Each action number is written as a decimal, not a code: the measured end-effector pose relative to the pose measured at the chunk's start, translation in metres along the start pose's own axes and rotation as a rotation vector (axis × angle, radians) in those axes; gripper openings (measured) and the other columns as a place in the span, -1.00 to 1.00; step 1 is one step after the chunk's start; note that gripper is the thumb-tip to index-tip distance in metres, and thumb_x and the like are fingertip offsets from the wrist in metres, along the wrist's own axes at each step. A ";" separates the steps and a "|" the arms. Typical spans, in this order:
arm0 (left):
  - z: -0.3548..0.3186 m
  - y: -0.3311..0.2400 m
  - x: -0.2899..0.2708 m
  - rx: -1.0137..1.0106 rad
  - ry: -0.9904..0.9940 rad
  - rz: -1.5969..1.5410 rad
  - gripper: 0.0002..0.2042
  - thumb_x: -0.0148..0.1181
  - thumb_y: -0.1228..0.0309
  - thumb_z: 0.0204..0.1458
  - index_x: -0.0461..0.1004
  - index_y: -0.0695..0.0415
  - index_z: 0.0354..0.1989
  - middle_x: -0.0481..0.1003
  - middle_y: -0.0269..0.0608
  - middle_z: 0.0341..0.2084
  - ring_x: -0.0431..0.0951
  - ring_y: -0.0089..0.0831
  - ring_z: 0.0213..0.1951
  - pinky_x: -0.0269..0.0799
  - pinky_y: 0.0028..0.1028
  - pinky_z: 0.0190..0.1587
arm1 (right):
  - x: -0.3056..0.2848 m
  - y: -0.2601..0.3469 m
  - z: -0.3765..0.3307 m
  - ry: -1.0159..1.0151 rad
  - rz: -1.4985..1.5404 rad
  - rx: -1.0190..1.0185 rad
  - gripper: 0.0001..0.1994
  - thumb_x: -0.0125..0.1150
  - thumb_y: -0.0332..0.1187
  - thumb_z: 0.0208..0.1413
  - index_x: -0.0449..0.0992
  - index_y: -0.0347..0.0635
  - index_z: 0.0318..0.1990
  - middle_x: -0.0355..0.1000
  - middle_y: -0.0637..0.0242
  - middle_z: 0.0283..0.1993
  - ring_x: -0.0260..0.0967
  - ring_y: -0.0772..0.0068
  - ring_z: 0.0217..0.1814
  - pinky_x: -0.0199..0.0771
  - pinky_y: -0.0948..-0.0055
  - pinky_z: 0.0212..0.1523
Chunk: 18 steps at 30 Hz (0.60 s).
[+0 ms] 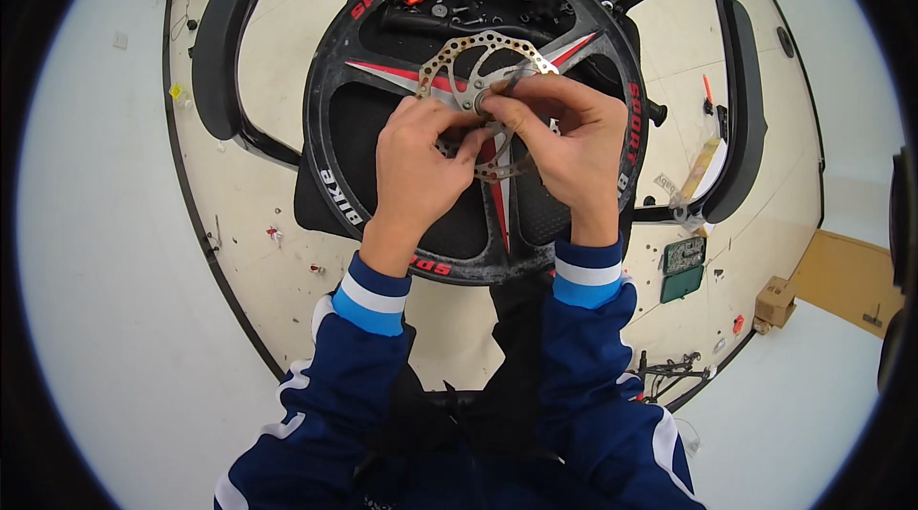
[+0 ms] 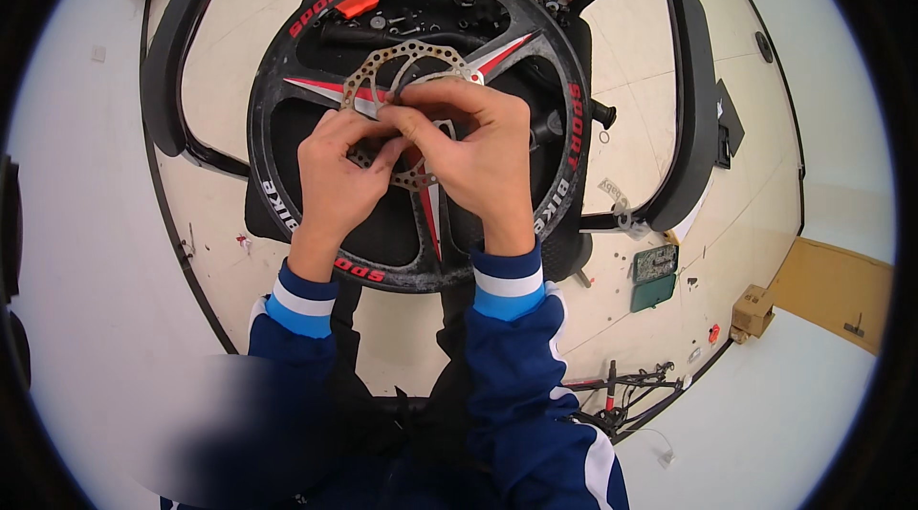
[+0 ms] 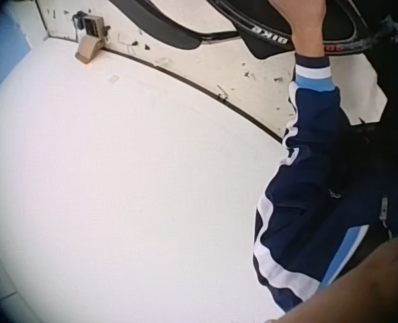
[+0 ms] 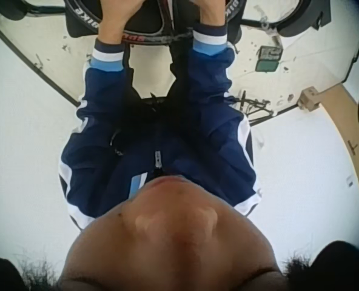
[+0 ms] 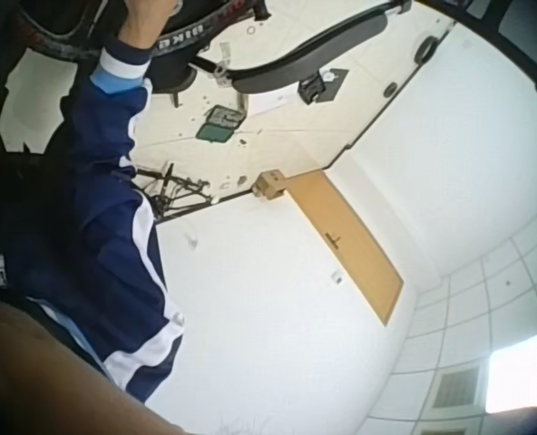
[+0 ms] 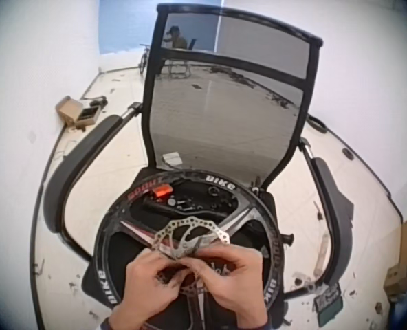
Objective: The person assembles a bicycle wheel by hand, placing a brake disc onto the hub, inserting and tightening bolts, and rotating the wheel to check alignment. The wheel is handled repeatedly and placed on a chair during the process.
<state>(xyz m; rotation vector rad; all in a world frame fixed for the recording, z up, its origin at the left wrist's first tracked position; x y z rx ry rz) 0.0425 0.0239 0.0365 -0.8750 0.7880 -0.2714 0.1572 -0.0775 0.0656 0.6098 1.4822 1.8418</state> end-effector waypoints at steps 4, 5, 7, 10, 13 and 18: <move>0.000 0.004 0.000 -0.017 -0.030 0.011 -0.83 0.46 0.54 -0.24 0.63 0.21 -0.41 0.56 -0.21 -0.53 0.51 -0.27 -0.43 0.41 -0.38 -0.35 | -0.002 -0.001 0.001 0.028 -0.080 -0.078 -0.86 0.38 -0.56 -0.01 0.64 -0.41 -0.26 0.62 0.23 -0.35 0.55 0.53 -0.37 0.53 0.61 -0.33; 0.000 0.003 0.001 -0.019 -0.029 0.016 -0.83 0.47 0.53 -0.24 0.63 0.21 -0.42 0.56 -0.22 -0.53 0.51 -0.28 -0.43 0.41 -0.38 -0.35 | -0.002 -0.002 0.000 0.024 -0.041 -0.046 -0.86 0.37 -0.57 -0.01 0.64 -0.41 -0.27 0.62 0.22 -0.35 0.56 0.53 -0.37 0.53 0.60 -0.33; 0.001 0.001 0.001 -0.041 -0.022 0.023 -0.84 0.46 0.53 -0.23 0.64 0.21 -0.42 0.57 -0.21 -0.52 0.51 -0.28 -0.43 0.41 -0.38 -0.35 | -0.001 -0.002 0.000 0.015 0.037 0.017 -0.88 0.36 -0.58 -0.01 0.64 -0.41 -0.28 0.62 0.22 -0.36 0.56 0.53 -0.36 0.53 0.60 -0.32; 0.000 0.002 0.000 -0.034 -0.029 0.017 -0.85 0.45 0.54 -0.22 0.64 0.22 -0.42 0.57 -0.22 -0.52 0.50 -0.27 -0.43 0.40 -0.39 -0.35 | -0.001 0.001 -0.002 -0.003 -0.006 0.011 -0.89 0.37 -0.58 -0.03 0.64 -0.40 -0.31 0.61 0.21 -0.38 0.56 0.53 -0.36 0.54 0.60 -0.32; 0.000 0.004 0.001 -0.032 -0.028 0.020 -0.85 0.44 0.54 -0.20 0.64 0.22 -0.40 0.56 -0.21 -0.51 0.49 -0.26 -0.43 0.40 -0.38 -0.36 | 0.000 0.011 0.000 0.017 -0.126 -0.060 -0.90 0.38 -0.58 -0.06 0.64 -0.38 -0.34 0.60 0.21 -0.41 0.57 0.51 -0.38 0.54 0.59 -0.32; 0.000 0.004 0.001 -0.052 -0.019 0.024 -0.84 0.43 0.55 -0.19 0.65 0.22 -0.37 0.56 -0.20 -0.50 0.49 -0.26 -0.42 0.39 -0.38 -0.36 | 0.003 0.016 -0.001 0.052 -0.250 -0.064 -0.88 0.40 -0.57 -0.05 0.65 -0.36 -0.31 0.61 0.25 -0.37 0.57 0.53 -0.35 0.52 0.61 -0.28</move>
Point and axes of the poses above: each hand's wrist, its own z-axis towards the middle knuckle, its own x-axis out of the palm, y = z × x, the point moved 6 cm from there along z, towards the middle knuckle
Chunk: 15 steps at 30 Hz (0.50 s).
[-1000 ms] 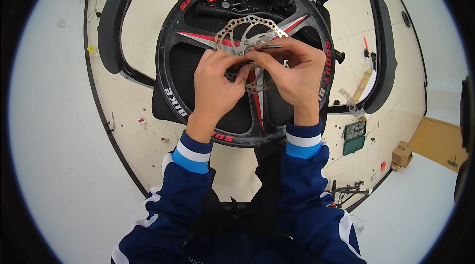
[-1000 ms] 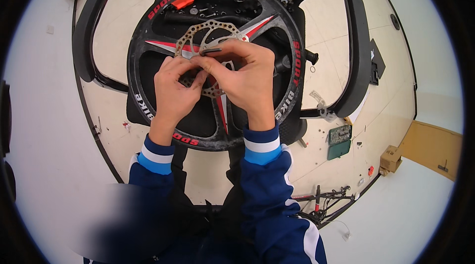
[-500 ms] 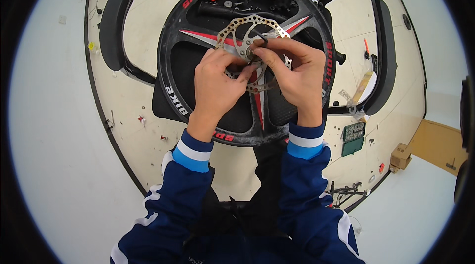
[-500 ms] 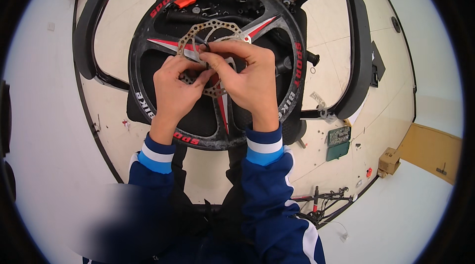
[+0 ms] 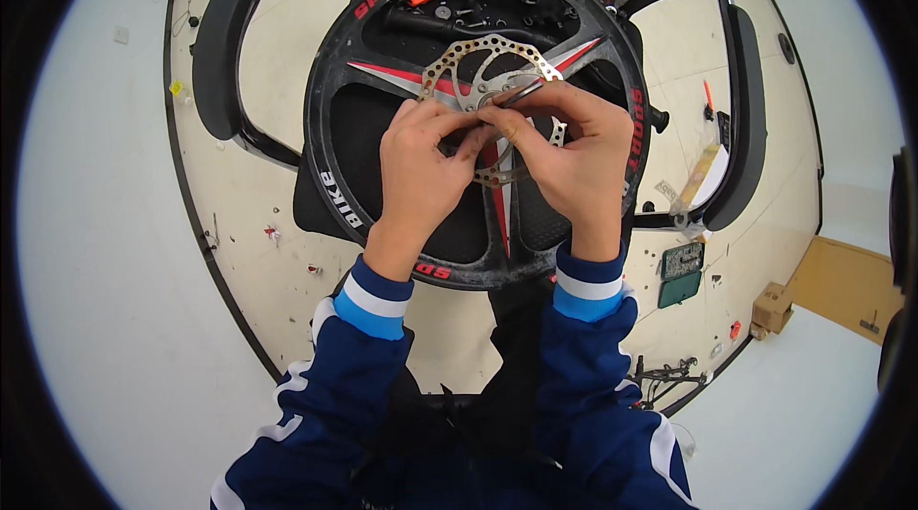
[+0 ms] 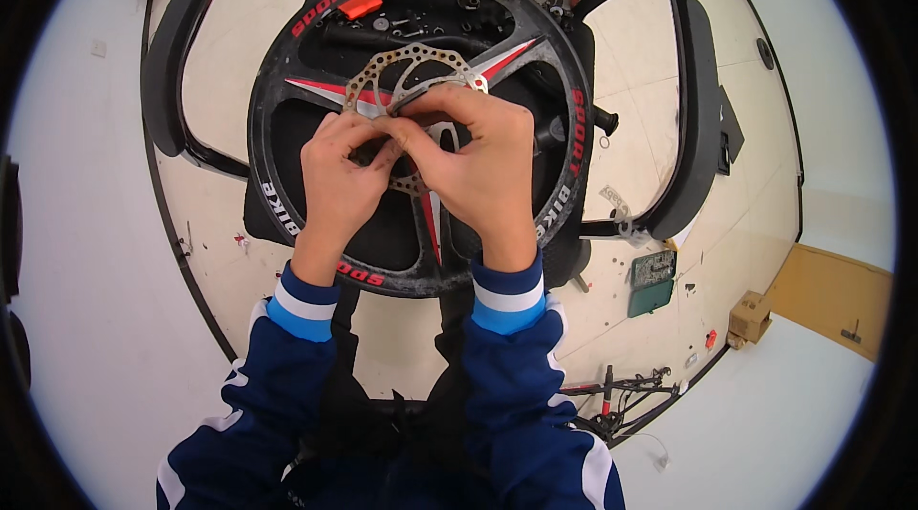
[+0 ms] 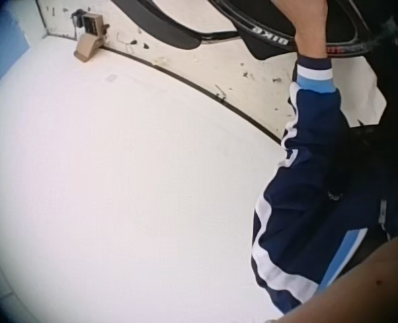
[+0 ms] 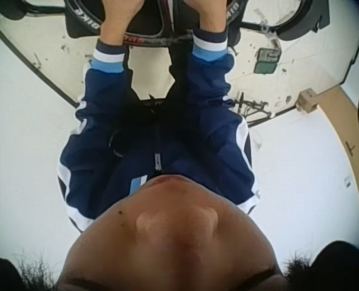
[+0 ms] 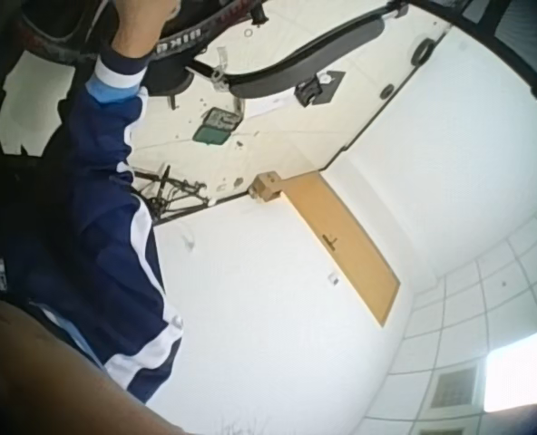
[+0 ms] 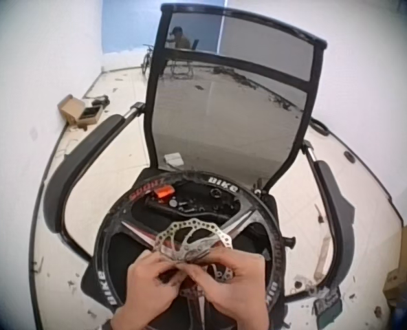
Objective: The person assembles a bicycle wheel by hand, placing a brake disc onto the hub, inserting and tightening bolts, and rotating the wheel to check alignment. The wheel is handled repeatedly and placed on a chair during the process.
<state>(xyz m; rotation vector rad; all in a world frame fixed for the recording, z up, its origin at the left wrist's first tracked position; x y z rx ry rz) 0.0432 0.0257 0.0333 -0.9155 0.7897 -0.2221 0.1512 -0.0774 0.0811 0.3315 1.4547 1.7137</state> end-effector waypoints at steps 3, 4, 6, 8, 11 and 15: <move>0.001 0.001 -0.001 -0.020 -0.008 -0.023 -0.82 0.44 0.54 -0.21 0.65 0.21 -0.37 0.55 -0.20 -0.51 0.49 -0.26 -0.42 0.39 -0.38 -0.36 | -0.001 0.002 0.002 -0.033 0.024 0.008 -0.89 0.39 -0.58 -0.07 0.64 -0.37 -0.34 0.60 0.24 -0.40 0.57 0.51 -0.38 0.52 0.60 -0.31; 0.001 -0.001 -0.001 -0.032 -0.010 -0.040 -0.82 0.44 0.54 -0.21 0.66 0.21 -0.36 0.55 -0.20 -0.51 0.49 -0.26 -0.42 0.39 -0.39 -0.36 | -0.002 0.003 0.002 -0.060 0.043 0.007 -0.90 0.39 -0.58 -0.09 0.63 -0.37 -0.37 0.59 0.22 -0.43 0.58 0.49 -0.41 0.52 0.59 -0.33; 0.000 -0.002 -0.002 -0.033 -0.013 -0.054 -0.82 0.44 0.53 -0.21 0.66 0.21 -0.36 0.55 -0.21 -0.52 0.49 -0.25 -0.42 0.39 -0.39 -0.36 | -0.005 0.002 0.001 -0.056 0.026 0.019 -0.91 0.39 -0.58 -0.08 0.63 -0.38 -0.37 0.59 0.23 -0.43 0.58 0.50 -0.41 0.52 0.59 -0.33; -0.002 0.001 -0.001 -0.010 -0.013 -0.048 -0.82 0.44 0.53 -0.22 0.66 0.20 -0.36 0.55 -0.21 -0.52 0.49 -0.26 -0.43 0.39 -0.39 -0.36 | -0.005 0.001 0.001 -0.051 0.013 0.017 -0.91 0.38 -0.57 -0.07 0.63 -0.38 -0.36 0.59 0.24 -0.43 0.58 0.51 -0.40 0.52 0.59 -0.33; -0.001 -0.004 -0.003 0.049 0.018 -0.004 -0.82 0.43 0.54 -0.21 0.67 0.20 -0.36 0.55 -0.23 -0.51 0.48 -0.27 -0.43 0.40 -0.40 -0.36 | -0.007 0.001 0.000 -0.045 0.015 0.020 -0.90 0.37 -0.58 -0.03 0.63 -0.39 -0.32 0.60 0.26 -0.39 0.57 0.54 -0.36 0.52 0.59 -0.29; -0.001 -0.005 -0.002 0.063 -0.003 -0.017 -0.83 0.41 0.56 -0.21 0.67 0.19 -0.36 0.55 -0.24 -0.49 0.47 -0.28 -0.42 0.40 -0.39 -0.35 | -0.009 -0.002 0.000 -0.057 0.025 0.026 -0.89 0.36 -0.59 -0.01 0.63 -0.39 -0.29 0.61 0.26 -0.38 0.57 0.53 -0.35 0.54 0.59 -0.27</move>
Point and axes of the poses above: each hand's wrist, its own z-axis towards the middle knuckle, its own x-axis out of the palm, y = z × x, the point moved 6 cm from there along z, towards the middle knuckle
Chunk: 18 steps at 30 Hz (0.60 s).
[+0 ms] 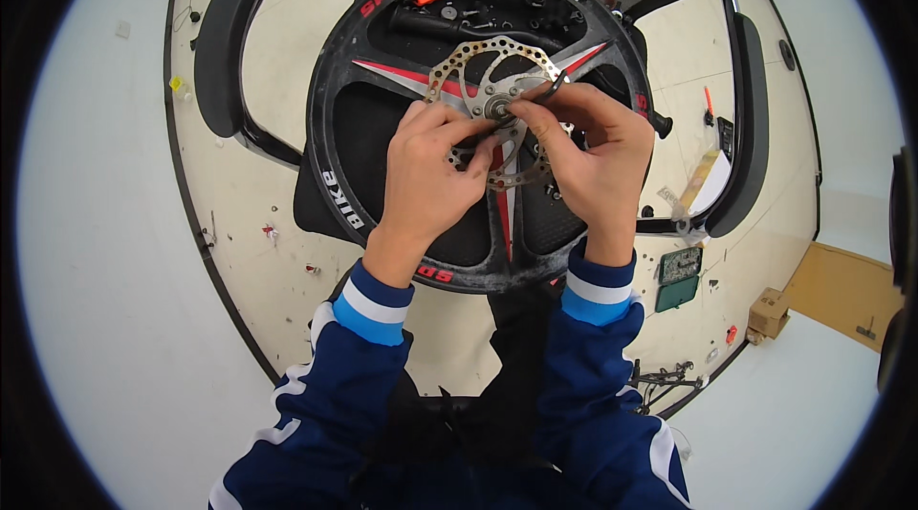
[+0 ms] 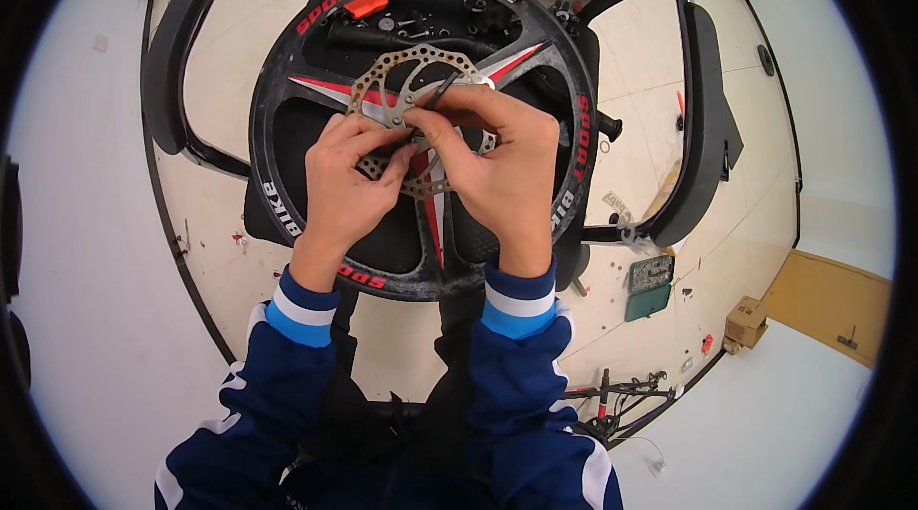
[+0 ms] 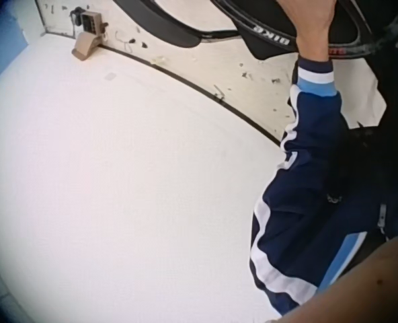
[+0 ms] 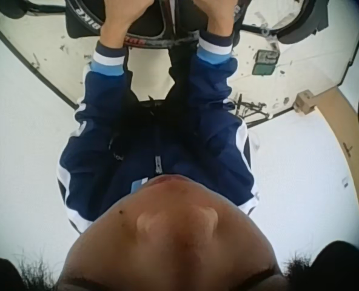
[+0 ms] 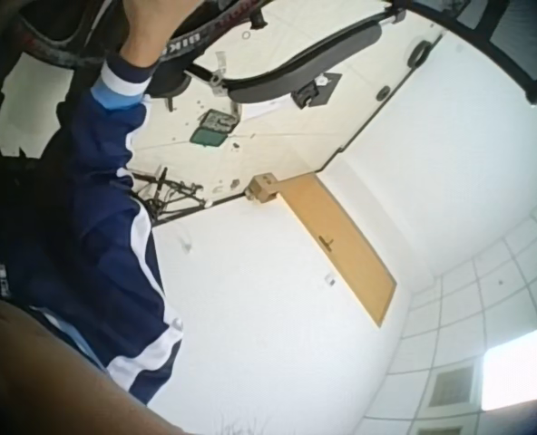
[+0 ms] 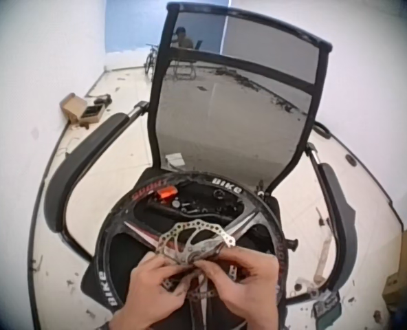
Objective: The person assembles a bicycle wheel by hand, placing a brake disc onto the hub, inserting and tightening bolts, and rotating the wheel to check alignment. The wheel is handled repeatedly and placed on a chair during the process.
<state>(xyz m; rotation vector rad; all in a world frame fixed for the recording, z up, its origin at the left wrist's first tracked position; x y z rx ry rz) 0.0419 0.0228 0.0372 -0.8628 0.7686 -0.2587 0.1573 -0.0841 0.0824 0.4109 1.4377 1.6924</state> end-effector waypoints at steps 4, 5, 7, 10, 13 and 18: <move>-0.001 0.001 0.003 -0.001 0.001 -0.009 -0.84 0.39 0.56 -0.20 0.67 0.19 -0.36 0.51 -0.24 -0.51 0.43 -0.26 -0.40 0.38 -0.36 -0.33 | -0.001 0.001 0.000 -0.008 0.010 -0.019 -0.89 0.35 -0.59 -0.01 0.62 -0.39 -0.29 0.61 0.24 -0.39 0.59 0.51 -0.35 0.56 0.58 -0.27; -0.002 0.001 0.004 -0.003 0.004 -0.012 -0.84 0.38 0.56 -0.20 0.67 0.19 -0.37 0.49 -0.24 -0.53 0.42 -0.26 -0.39 0.38 -0.35 -0.32 | -0.001 0.002 0.000 0.006 0.021 -0.016 -0.89 0.34 -0.59 -0.01 0.62 -0.39 -0.29 0.61 0.24 -0.39 0.60 0.51 -0.35 0.56 0.58 -0.26; -0.001 0.002 0.005 -0.003 0.031 -0.003 -0.84 0.38 0.58 -0.19 0.67 0.19 -0.36 0.53 -0.23 -0.50 0.44 -0.26 -0.40 0.39 -0.37 -0.33 | -0.001 0.002 0.000 0.033 0.039 -0.006 -0.89 0.34 -0.60 -0.01 0.62 -0.40 -0.29 0.61 0.23 -0.37 0.60 0.50 -0.34 0.57 0.57 -0.25; 0.000 0.002 0.003 -0.005 0.056 0.003 -0.84 0.38 0.59 -0.19 0.66 0.19 -0.37 0.56 -0.23 -0.48 0.46 -0.26 -0.41 0.39 -0.38 -0.33 | 0.002 0.001 -0.001 0.048 0.074 0.015 -0.89 0.34 -0.61 -0.01 0.62 -0.39 -0.29 0.62 0.23 -0.39 0.61 0.50 -0.34 0.56 0.59 -0.27; 0.000 0.003 0.002 -0.028 0.057 -0.019 -0.84 0.37 0.57 -0.21 0.67 0.19 -0.38 0.53 -0.22 -0.50 0.45 -0.25 -0.38 0.39 -0.36 -0.31 | 0.003 -0.001 -0.002 0.027 0.061 0.019 -0.90 0.35 -0.59 -0.03 0.64 -0.37 -0.31 0.61 0.23 -0.42 0.61 0.51 -0.35 0.55 0.60 -0.30; 0.001 0.001 0.002 -0.027 0.022 -0.041 -0.85 0.37 0.56 -0.23 0.67 0.20 -0.40 0.53 -0.21 -0.51 0.46 -0.24 -0.37 0.41 -0.36 -0.30 | 0.003 -0.002 -0.004 -0.054 0.002 -0.034 -0.91 0.39 -0.56 -0.05 0.66 -0.35 -0.35 0.61 0.25 -0.44 0.59 0.53 -0.38 0.54 0.62 -0.33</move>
Point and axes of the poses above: each hand's wrist, its own z-axis towards the middle knuckle, its own x-axis out of the palm, y = z × x, the point moved 6 cm from there along z, towards the middle knuckle
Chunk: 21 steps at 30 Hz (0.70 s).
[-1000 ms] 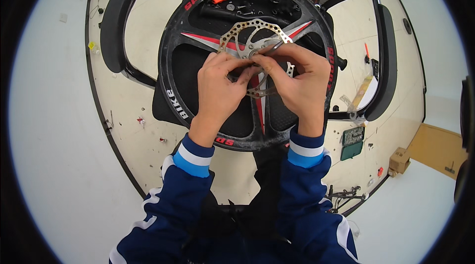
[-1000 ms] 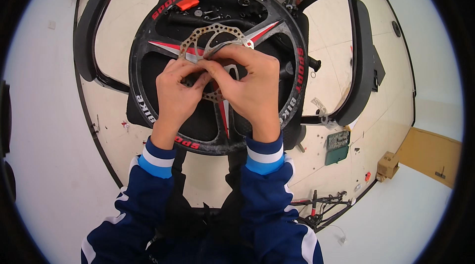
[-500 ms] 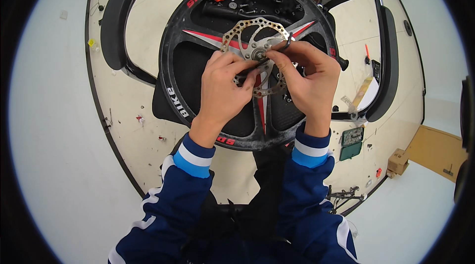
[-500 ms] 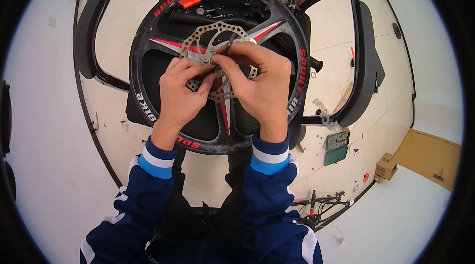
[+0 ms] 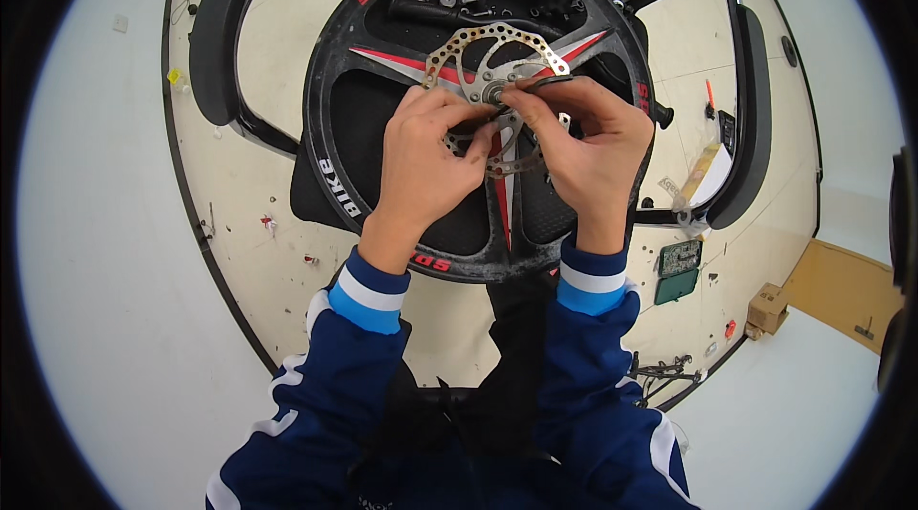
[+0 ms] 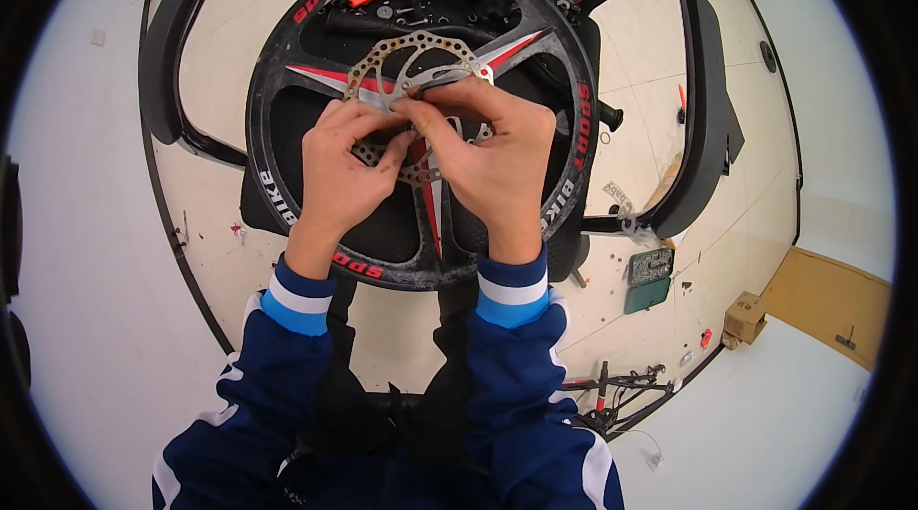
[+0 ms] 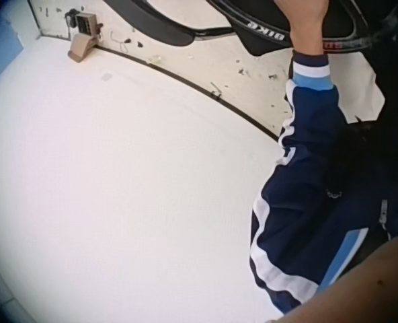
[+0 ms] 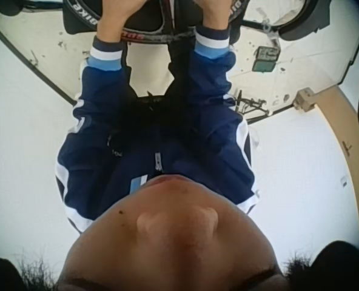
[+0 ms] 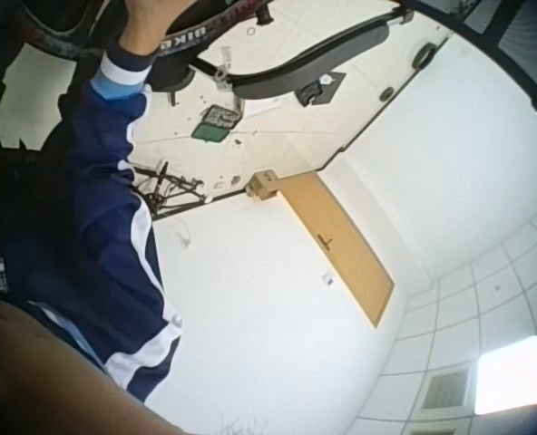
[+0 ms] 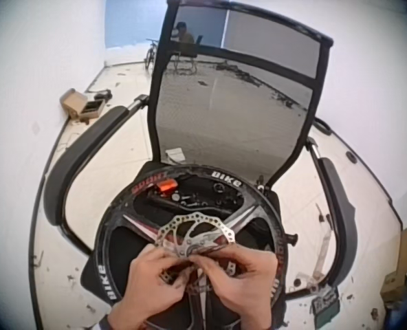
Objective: The person assembles a bicycle wheel by hand, placing a brake disc onto the hub, inserting and tightening bolts, and rotating the wheel to check alignment. The wheel is handled repeatedly and placed on a chair during the process.
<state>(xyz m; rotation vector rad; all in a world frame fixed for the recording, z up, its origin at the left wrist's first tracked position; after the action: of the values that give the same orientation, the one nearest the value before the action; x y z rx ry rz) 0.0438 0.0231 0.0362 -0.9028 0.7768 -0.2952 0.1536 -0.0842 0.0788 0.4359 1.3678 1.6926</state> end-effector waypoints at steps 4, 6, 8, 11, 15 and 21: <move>0.000 0.001 0.000 0.015 -0.004 -0.001 -0.83 0.39 0.57 -0.24 0.65 0.20 -0.39 0.56 -0.20 -0.48 0.52 -0.24 -0.37 0.44 -0.38 -0.29 | 0.000 -0.006 -0.004 -0.036 0.039 -0.017 -0.89 0.42 -0.55 -0.07 0.66 -0.35 -0.34 0.61 0.27 -0.43 0.57 0.55 -0.41 0.53 0.62 -0.34; -0.001 0.001 0.000 0.020 0.013 0.019 -0.82 0.40 0.58 -0.24 0.65 0.21 -0.38 0.58 -0.19 -0.46 0.54 -0.25 -0.37 0.46 -0.39 -0.27 | 0.001 -0.010 -0.004 -0.050 0.068 0.035 -0.88 0.42 -0.54 -0.06 0.66 -0.35 -0.32 0.62 0.27 -0.42 0.56 0.55 -0.40 0.54 0.61 -0.33; -0.001 0.002 0.001 0.029 0.026 0.040 -0.82 0.39 0.58 -0.23 0.65 0.21 -0.37 0.58 -0.18 -0.46 0.55 -0.25 -0.36 0.47 -0.39 -0.27 | 0.002 -0.014 -0.004 -0.049 0.111 0.053 -0.87 0.42 -0.54 -0.05 0.65 -0.35 -0.31 0.62 0.27 -0.41 0.57 0.55 -0.38 0.54 0.61 -0.32; -0.001 0.006 -0.002 -0.016 0.026 0.010 -0.82 0.37 0.58 -0.23 0.65 0.21 -0.36 0.58 -0.18 -0.45 0.56 -0.26 -0.35 0.47 -0.40 -0.26 | 0.004 -0.016 -0.002 -0.016 0.198 0.056 -0.88 0.40 -0.55 -0.02 0.64 -0.37 -0.30 0.62 0.26 -0.40 0.58 0.54 -0.35 0.54 0.62 -0.31; -0.001 0.005 -0.002 0.035 -0.006 -0.030 -0.87 0.37 0.55 -0.22 0.65 0.22 -0.42 0.53 -0.19 -0.52 0.48 -0.24 -0.40 0.42 -0.36 -0.34 | 0.008 -0.014 -0.003 0.066 0.215 0.114 -0.88 0.37 -0.55 0.02 0.65 -0.39 -0.27 0.63 0.24 -0.37 0.58 0.54 -0.34 0.54 0.62 -0.31; -0.004 0.004 0.002 0.048 0.020 0.030 -0.80 0.37 0.58 -0.23 0.65 0.20 -0.34 0.59 -0.21 -0.43 0.55 -0.24 -0.36 0.48 -0.39 -0.26 | 0.006 -0.012 -0.003 0.075 0.113 0.092 -0.85 0.37 -0.54 0.03 0.66 -0.39 -0.23 0.63 0.22 -0.35 0.58 0.54 -0.35 0.53 0.62 -0.31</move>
<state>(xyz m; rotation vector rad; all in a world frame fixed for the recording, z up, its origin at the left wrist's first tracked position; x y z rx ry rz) 0.0425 0.0222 0.0308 -0.8431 0.7986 -0.2956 0.1530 -0.0810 0.0652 0.5158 1.5048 1.7574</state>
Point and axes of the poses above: each hand's wrist, its own z-axis towards the middle knuckle, its own x-axis out of the palm, y = z × x, the point moved 6 cm from there along z, towards the middle knuckle
